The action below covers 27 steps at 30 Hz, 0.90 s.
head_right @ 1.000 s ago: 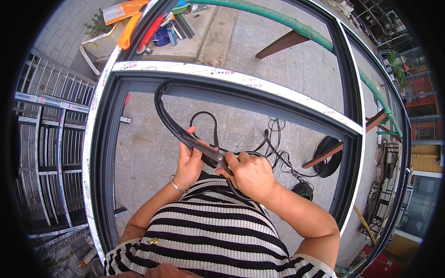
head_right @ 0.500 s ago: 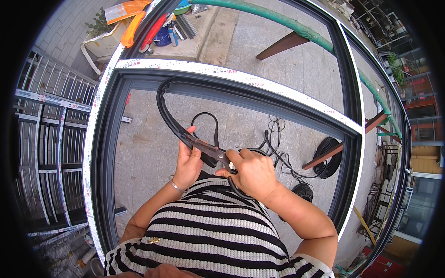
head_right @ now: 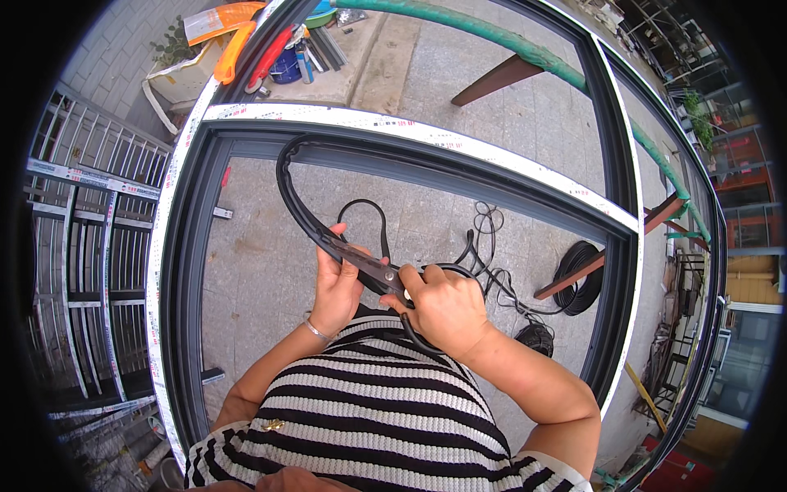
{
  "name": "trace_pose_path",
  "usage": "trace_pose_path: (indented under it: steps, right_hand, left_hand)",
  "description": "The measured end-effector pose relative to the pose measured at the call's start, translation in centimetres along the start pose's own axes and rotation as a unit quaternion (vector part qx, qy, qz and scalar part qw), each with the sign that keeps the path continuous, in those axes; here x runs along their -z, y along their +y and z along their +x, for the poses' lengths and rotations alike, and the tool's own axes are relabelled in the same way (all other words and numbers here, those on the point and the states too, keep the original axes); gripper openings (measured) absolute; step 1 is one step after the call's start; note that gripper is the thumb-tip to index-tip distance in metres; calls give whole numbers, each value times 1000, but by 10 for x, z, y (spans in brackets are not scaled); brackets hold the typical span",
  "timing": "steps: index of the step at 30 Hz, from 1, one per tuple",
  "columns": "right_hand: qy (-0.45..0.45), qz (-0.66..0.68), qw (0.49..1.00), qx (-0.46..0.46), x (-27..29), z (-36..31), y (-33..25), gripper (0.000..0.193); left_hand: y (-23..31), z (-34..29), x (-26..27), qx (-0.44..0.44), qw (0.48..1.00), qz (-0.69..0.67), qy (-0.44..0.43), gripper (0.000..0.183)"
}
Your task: The person cuts a rubber seal strip using scissors and then presses the rubber strip into the groove of an aluminum window frame by hand.
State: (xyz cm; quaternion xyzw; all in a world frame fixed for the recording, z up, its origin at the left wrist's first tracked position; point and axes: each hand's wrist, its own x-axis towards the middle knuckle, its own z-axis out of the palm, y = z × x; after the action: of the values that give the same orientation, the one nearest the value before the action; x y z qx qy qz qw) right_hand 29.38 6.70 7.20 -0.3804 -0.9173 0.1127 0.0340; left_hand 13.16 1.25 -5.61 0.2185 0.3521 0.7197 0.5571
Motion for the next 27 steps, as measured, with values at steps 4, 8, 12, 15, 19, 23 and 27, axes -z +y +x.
trace_pose_path:
  steps: [4,8,12,15,19,23,27]
  right_hand:
    - [13,-24,999,24,-7,1,7,42]
    - [2,-43,997,67,-4,6,11,47]
    - [0,-40,996,76,-6,5,14,46]
    - [6,-52,995,85,-7,7,17,45]
    - [11,-53,996,72,-10,7,21,43]
    - [12,-49,996,69,-3,9,21,45]
    - [20,-12,999,34,2,8,23,49]
  left_hand:
    - [0,1,0,3,1000,13,-6,48]
    - [-7,1,7,-9,999,35,4,47]
    - [-5,0,6,-7,999,41,2,47]
    - [-2,1,9,16,999,45,-9,47]
    - [5,2,-3,26,999,25,-1,46]
    - [8,1,-2,32,999,-5,-1,46]
    - [10,-2,8,10,998,-23,-60,50]
